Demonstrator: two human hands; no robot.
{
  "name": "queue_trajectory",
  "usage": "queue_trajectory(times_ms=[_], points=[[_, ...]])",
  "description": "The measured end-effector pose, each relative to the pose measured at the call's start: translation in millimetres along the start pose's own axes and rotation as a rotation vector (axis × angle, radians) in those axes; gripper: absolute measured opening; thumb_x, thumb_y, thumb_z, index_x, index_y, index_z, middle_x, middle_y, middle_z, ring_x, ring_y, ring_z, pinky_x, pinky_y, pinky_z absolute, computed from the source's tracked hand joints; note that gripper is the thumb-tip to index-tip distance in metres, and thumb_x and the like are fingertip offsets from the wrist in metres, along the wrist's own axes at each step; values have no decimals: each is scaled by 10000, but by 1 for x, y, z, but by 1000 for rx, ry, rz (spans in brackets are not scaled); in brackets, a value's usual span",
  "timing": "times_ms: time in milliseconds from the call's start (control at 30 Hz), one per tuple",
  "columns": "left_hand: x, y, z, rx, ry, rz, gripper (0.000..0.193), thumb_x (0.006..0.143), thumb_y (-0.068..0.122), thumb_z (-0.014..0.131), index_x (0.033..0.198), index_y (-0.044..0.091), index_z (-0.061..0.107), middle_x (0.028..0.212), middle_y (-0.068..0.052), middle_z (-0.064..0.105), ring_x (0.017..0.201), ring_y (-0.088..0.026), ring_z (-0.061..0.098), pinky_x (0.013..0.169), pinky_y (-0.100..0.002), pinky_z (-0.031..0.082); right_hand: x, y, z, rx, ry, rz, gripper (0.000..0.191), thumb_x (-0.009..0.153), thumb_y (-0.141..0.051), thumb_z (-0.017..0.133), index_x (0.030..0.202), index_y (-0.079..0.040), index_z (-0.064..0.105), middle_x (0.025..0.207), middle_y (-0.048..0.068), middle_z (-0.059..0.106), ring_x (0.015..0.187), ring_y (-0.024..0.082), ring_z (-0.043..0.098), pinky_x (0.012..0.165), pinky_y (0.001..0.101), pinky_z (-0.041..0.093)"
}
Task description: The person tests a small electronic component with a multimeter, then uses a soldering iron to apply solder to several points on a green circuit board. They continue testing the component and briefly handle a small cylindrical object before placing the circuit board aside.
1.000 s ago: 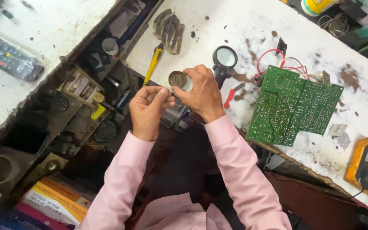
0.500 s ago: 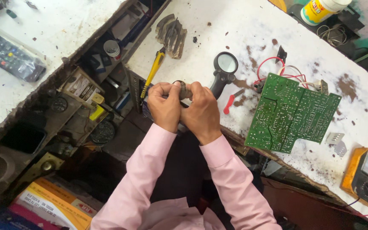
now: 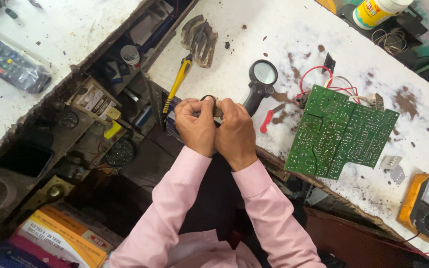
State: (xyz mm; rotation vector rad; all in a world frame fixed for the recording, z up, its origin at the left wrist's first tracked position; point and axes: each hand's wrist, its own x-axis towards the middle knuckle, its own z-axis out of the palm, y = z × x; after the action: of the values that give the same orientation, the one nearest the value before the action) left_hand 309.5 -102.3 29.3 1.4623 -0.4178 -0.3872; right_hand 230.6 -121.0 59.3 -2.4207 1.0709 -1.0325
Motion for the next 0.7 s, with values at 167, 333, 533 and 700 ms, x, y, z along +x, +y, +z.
queue_trajectory(times_ms=[167, 333, 533, 700], points=[[-2, 0, 1, -82, -36, -53, 177, 854, 150, 796, 759, 6, 754, 1045, -154, 684, 1156, -227, 587, 981, -339, 478, -2, 1, -4, 20, 15, -86, 204, 828, 24, 682, 1004, -25, 591, 897, 162, 670, 886, 390, 647, 773, 465, 514], [-6, 0, 2, -304, -54, -148, 135, 854, 107, 774, 758, 13, 761, 1036, -75, 684, 1230, -200, 526, 1014, -333, 433, -4, 1, -3, -20, 7, -52, 225, 808, 11, 698, 1006, -26, 596, 901, 163, 672, 890, 394, 645, 771, 467, 511], [-7, -2, -11, -365, -134, -155, 161, 910, 113, 763, 803, -7, 752, 1015, -106, 701, 1280, -183, 525, 1032, -325, 438, -1, 4, 0, -41, 52, 17, 349, 789, -190, 851, 952, -19, 594, 783, 134, 648, 787, 349, 660, 705, 449, 530], [-4, -6, -21, -443, -134, -276, 161, 898, 123, 754, 820, -18, 746, 1171, -58, 638, 1020, -139, 575, 805, -300, 453, 1, 4, 2, -20, 35, 55, 391, 806, -264, 886, 907, -26, 592, 761, 114, 648, 745, 301, 655, 670, 420, 533]])
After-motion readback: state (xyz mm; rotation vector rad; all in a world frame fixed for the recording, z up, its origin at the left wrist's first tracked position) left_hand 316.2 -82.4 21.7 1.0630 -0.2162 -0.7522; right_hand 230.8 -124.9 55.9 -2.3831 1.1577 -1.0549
